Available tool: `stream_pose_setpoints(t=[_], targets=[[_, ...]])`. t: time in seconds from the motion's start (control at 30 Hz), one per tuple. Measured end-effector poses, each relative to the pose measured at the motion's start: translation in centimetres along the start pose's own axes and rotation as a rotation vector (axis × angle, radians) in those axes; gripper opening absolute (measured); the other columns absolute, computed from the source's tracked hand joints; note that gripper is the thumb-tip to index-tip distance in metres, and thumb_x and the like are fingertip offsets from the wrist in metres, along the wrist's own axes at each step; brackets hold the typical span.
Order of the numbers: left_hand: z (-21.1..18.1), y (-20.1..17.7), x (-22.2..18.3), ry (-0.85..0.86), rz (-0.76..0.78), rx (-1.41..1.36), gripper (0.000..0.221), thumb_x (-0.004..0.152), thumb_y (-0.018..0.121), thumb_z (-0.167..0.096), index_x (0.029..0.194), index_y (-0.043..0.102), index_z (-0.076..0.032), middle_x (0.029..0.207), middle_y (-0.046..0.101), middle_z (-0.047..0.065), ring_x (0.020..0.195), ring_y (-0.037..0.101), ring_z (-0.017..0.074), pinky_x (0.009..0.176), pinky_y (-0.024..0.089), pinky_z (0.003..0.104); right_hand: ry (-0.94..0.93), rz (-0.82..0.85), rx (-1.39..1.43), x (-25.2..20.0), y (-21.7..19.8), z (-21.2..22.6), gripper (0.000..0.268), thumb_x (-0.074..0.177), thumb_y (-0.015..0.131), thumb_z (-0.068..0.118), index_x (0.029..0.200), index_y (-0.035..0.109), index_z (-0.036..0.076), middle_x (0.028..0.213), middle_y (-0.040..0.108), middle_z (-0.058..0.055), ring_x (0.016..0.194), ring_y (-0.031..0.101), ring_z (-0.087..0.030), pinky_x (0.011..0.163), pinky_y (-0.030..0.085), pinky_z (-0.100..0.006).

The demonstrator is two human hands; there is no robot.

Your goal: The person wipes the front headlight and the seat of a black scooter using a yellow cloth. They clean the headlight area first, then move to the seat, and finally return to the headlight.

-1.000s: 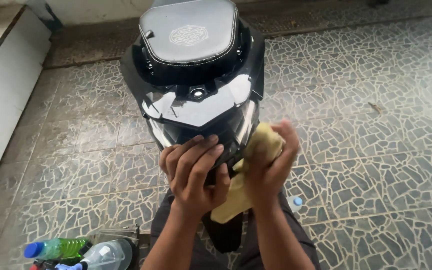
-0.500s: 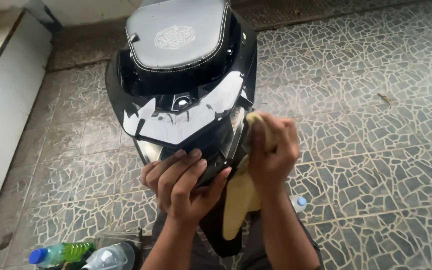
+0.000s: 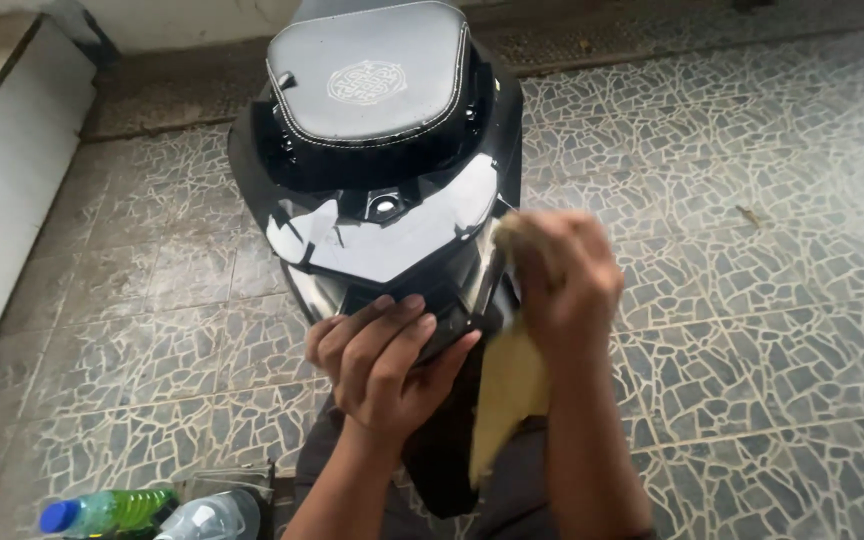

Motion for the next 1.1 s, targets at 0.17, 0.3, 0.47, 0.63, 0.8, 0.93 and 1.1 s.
stream_pose_setpoints(t=[0.17, 0.3, 0.47, 0.63, 0.8, 0.93, 1.1], targets=[[0.0, -0.1, 0.4, -0.020, -0.040, -0.041, 0.026, 0.084, 0.086, -0.038, 0.098, 0.078, -0.018, 0.100, 0.078, 0.001, 0.092, 0.072, 0.0236, 0.087, 0.051, 0.038, 0.028, 0.021, -0.011, 0.4, -0.3, 0.8, 0.018, 0.104, 0.065, 0.026, 0.111, 0.076, 0.014, 0.095, 0.068, -0.009, 0.083, 0.070, -0.033, 0.078, 0.056, -0.044], [0.1, -0.2, 0.5, -0.035, 0.007, -0.086, 0.029, 0.082, 0.088, -0.036, 0.100, 0.078, -0.016, 0.103, 0.078, 0.001, 0.093, 0.072, 0.0234, 0.083, 0.052, 0.037, 0.061, 0.151, 0.112, -0.7, -2.3, 5.5, 0.027, 0.099, 0.061, 0.035, 0.103, 0.076, 0.013, 0.087, 0.067, -0.012, 0.075, 0.069, -0.037, 0.073, 0.057, -0.044], [0.0, -0.4, 0.8, -0.045, 0.028, -0.078, 0.026, 0.087, 0.083, -0.037, 0.102, 0.078, -0.017, 0.103, 0.078, 0.001, 0.094, 0.072, 0.0236, 0.081, 0.053, 0.038, 0.022, 0.132, -0.006, -0.9, -1.6, 3.5, 0.021, 0.098, 0.066, 0.027, 0.107, 0.076, 0.011, 0.088, 0.067, -0.014, 0.075, 0.068, -0.038, 0.070, 0.056, -0.048], [0.1, -0.5, 1.2, -0.016, 0.013, -0.057, 0.021, 0.090, 0.080, -0.035, 0.102, 0.077, -0.017, 0.102, 0.077, 0.001, 0.093, 0.072, 0.0225, 0.082, 0.054, 0.037, 0.021, 0.068, -0.026, 1.0, 0.8, -0.8, 0.018, 0.104, 0.066, 0.023, 0.110, 0.076, 0.009, 0.094, 0.069, -0.012, 0.084, 0.070, -0.037, 0.081, 0.056, -0.046], [0.1, -0.6, 1.2, -0.033, 0.019, -0.091, 0.021, 0.091, 0.079, -0.033, 0.104, 0.078, -0.016, 0.102, 0.076, 0.002, 0.094, 0.072, 0.0227, 0.082, 0.055, 0.037, 0.063, 0.144, -0.070, 0.2, -0.4, 2.1, 0.020, 0.103, 0.064, 0.026, 0.112, 0.074, 0.011, 0.095, 0.066, -0.012, 0.086, 0.069, -0.038, 0.082, 0.055, -0.050], [0.0, -1.1, 1.7, -0.056, 0.017, -0.121, 0.020, 0.091, 0.079, -0.032, 0.102, 0.079, -0.015, 0.102, 0.077, 0.003, 0.094, 0.072, 0.0235, 0.082, 0.055, 0.037, 0.074, 0.200, -0.107, -0.8, -2.7, 6.6, 0.023, 0.100, 0.066, 0.034, 0.109, 0.076, 0.017, 0.094, 0.067, -0.009, 0.086, 0.070, -0.036, 0.081, 0.056, -0.047], [-0.1, -1.1, 1.5, -0.058, 0.270, -0.077, 0.016, 0.099, 0.074, -0.027, 0.110, 0.071, -0.016, 0.117, 0.073, 0.001, 0.109, 0.069, 0.0206, 0.099, 0.045, 0.039, -0.036, 0.188, -0.168, -1.2, -2.5, 6.0, 0.025, 0.104, 0.060, 0.029, 0.111, 0.073, 0.009, 0.107, 0.067, -0.016, 0.088, 0.069, -0.027, 0.073, 0.057, -0.038]])
Point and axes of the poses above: each hand's wrist, its own x-axis towards the middle knuckle, its own y-axis out of the palm, z = x × y, the point moved 5 cm from there along x, towards the middle knuckle
